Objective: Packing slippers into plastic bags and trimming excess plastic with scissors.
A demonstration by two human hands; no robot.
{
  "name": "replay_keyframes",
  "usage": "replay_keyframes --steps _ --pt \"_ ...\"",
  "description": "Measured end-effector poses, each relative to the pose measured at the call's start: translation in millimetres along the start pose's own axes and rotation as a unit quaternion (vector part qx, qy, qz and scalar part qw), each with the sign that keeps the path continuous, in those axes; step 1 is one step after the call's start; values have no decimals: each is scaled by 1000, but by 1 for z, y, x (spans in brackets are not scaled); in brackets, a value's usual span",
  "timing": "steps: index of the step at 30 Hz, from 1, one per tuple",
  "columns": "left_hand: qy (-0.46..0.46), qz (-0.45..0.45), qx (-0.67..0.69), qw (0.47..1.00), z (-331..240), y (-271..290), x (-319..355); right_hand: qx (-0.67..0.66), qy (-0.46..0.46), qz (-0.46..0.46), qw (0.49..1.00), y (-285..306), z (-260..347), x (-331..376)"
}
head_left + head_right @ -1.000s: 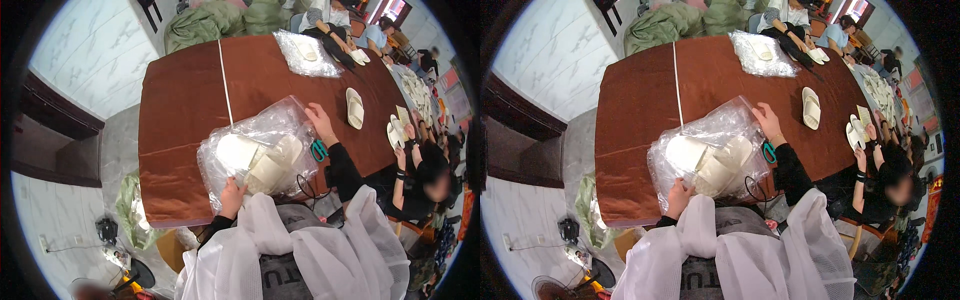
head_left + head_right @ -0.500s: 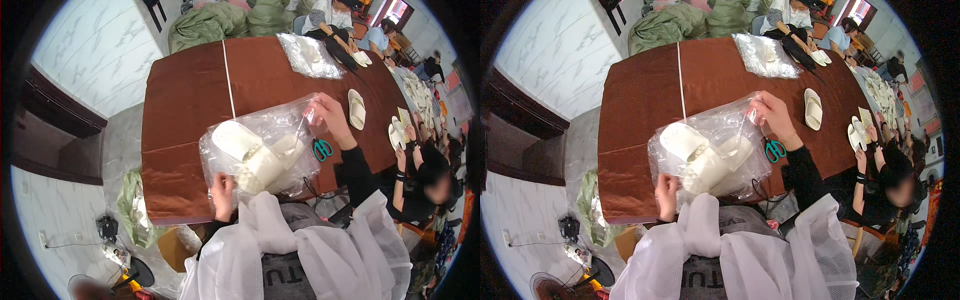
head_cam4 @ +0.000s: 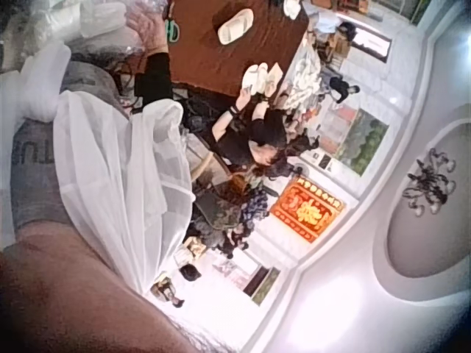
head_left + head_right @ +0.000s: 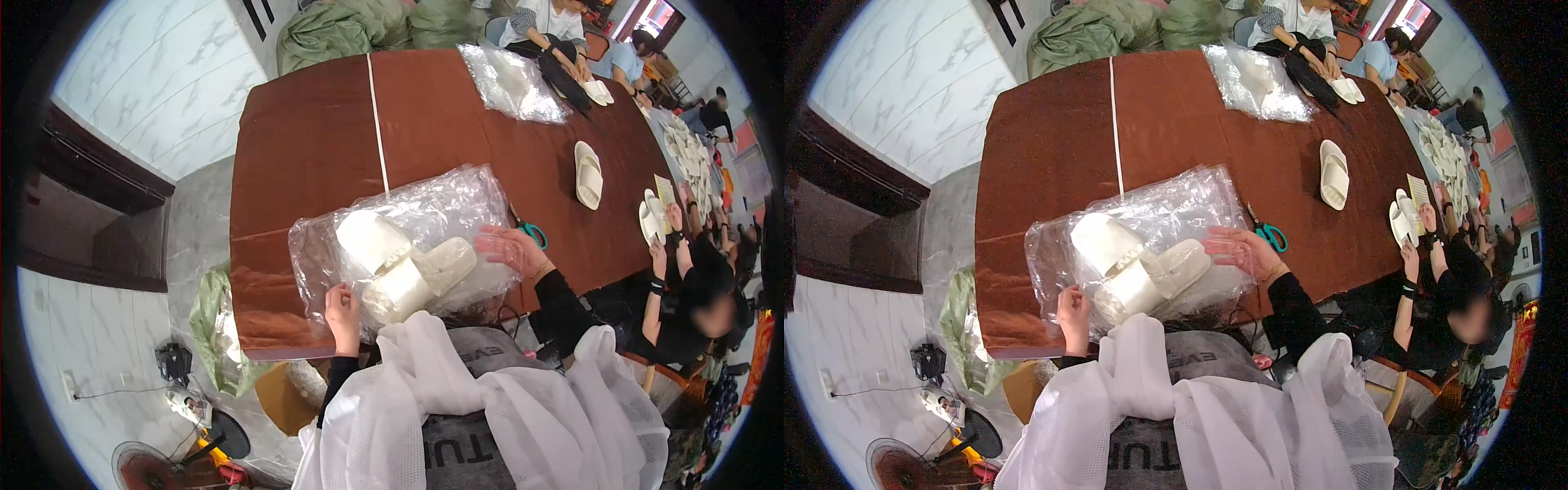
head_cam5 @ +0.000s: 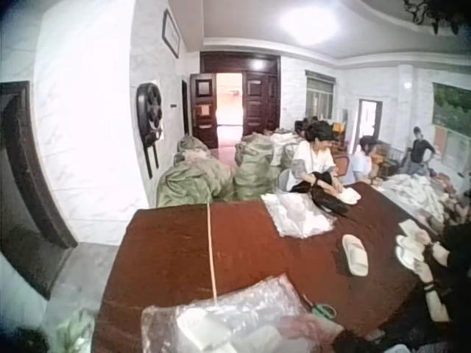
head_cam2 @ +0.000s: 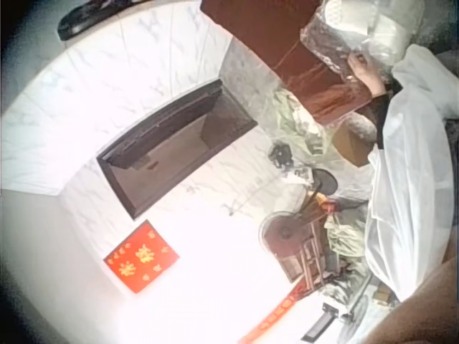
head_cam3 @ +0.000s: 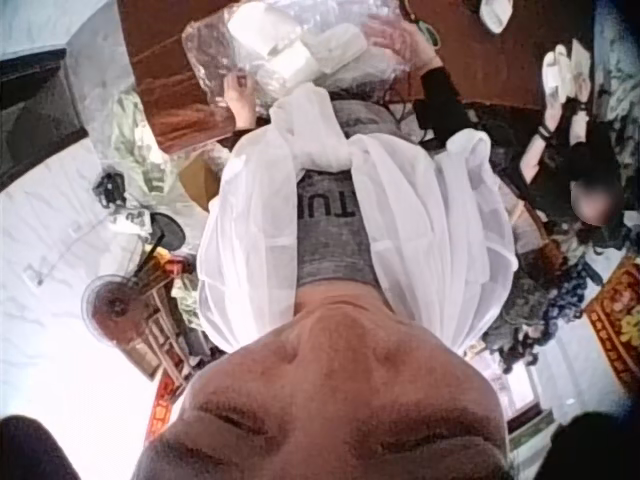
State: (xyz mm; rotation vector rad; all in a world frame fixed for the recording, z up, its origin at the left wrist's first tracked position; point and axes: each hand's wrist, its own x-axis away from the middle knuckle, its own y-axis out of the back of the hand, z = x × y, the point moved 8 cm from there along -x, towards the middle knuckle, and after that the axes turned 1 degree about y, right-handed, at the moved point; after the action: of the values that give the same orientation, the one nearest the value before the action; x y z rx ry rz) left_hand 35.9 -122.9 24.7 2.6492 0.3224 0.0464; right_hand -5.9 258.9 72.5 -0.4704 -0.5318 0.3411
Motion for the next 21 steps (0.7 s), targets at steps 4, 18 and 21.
replay_keyframes --steps 4,18,21 --pt "-117 -81 -151 978 -22 6 6 -86 -12 22 996 21 -15 -12" --pt "-91 -52 -72 992 11 2 2 691 240 200 652 -109 -61 -120" --pt "33 -20 32 999 38 1 1 635 258 243 687 -119 -68 -125"
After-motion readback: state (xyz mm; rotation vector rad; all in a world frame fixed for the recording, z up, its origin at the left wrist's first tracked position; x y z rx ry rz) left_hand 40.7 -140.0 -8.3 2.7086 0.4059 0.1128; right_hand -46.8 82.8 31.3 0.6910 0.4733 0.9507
